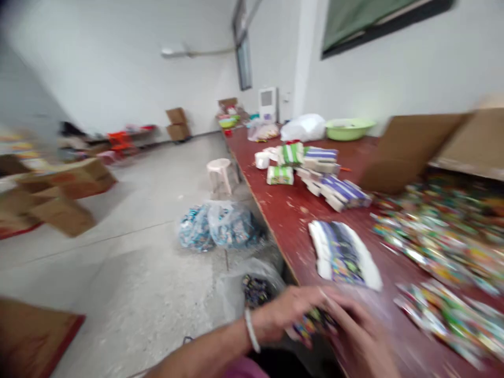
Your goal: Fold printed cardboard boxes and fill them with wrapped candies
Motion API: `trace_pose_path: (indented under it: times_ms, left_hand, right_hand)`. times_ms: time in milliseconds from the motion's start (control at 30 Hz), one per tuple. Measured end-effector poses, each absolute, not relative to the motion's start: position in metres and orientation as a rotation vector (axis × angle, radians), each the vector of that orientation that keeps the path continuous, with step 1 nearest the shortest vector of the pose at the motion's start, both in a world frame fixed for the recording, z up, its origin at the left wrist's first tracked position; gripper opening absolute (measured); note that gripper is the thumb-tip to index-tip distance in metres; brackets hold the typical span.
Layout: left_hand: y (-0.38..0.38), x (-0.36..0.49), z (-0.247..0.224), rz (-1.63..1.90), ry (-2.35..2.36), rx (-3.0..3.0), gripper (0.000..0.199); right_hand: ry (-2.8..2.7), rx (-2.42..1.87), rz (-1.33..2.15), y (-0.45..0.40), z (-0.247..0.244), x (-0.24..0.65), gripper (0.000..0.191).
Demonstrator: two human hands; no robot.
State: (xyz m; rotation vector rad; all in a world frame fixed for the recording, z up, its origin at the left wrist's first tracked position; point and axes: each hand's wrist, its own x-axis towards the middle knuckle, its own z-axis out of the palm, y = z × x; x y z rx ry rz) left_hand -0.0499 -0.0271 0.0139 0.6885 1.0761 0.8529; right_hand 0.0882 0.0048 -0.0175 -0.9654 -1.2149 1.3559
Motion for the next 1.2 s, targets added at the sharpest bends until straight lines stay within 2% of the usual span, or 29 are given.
trace_pose_path:
  times_ms: [133, 333, 467, 633, 800, 867, 967, 1200]
  left_hand:
    - [-0.016, -0.059, 0.003, 0.814, 1.056, 0.738, 0.071]
    - [-0.015, -0.059, -0.001, 0.761, 0.985, 0.773, 0.071]
    - [-0.014, -0.055, -0.006, 0.71, 0.997, 0.773, 0.079]
    - [-0.01, -0.057, -0.005, 0.75, 1.069, 0.723, 0.069]
    - [-0.008, -0.058, -0.008, 0.748, 1.027, 0.645, 0.062]
    - [-0.008, -0.056, -0.011, 0.731, 1.002, 0.63, 0.064]
    - [-0.009, -0.054, -0.01, 0.756, 1.024, 0.659, 0.063]
    - [-0.006, -0.058, -0.007, 0.758, 1.113, 0.748, 0.064]
  right_hand:
    - [-1.114, -1.004, 1.482, -0.003, -0.02, 0.091, 0.025]
    - [-1.049, -0.935, 1.605, -0.007, -0.019, 0.09, 0.025]
    - [-0.933, -0.994, 1.664, -0.005, -0.025, 0.093, 0.031]
    - [-1.19, -1.083, 1.376, -0.002, -0.023, 0.09, 0.028]
    - [-1.042, -0.991, 1.683, -0.005, -0.028, 0.094, 0.039]
    - [-0.954, -1.026, 1.692, -0.006, -0.033, 0.096, 0.039]
    - [-0.995, -1.117, 1.569, -0.005, -0.037, 0.098, 0.033]
    - [-1.603, -1.079, 1.183, 0.005, -0.021, 0.107, 0.026]
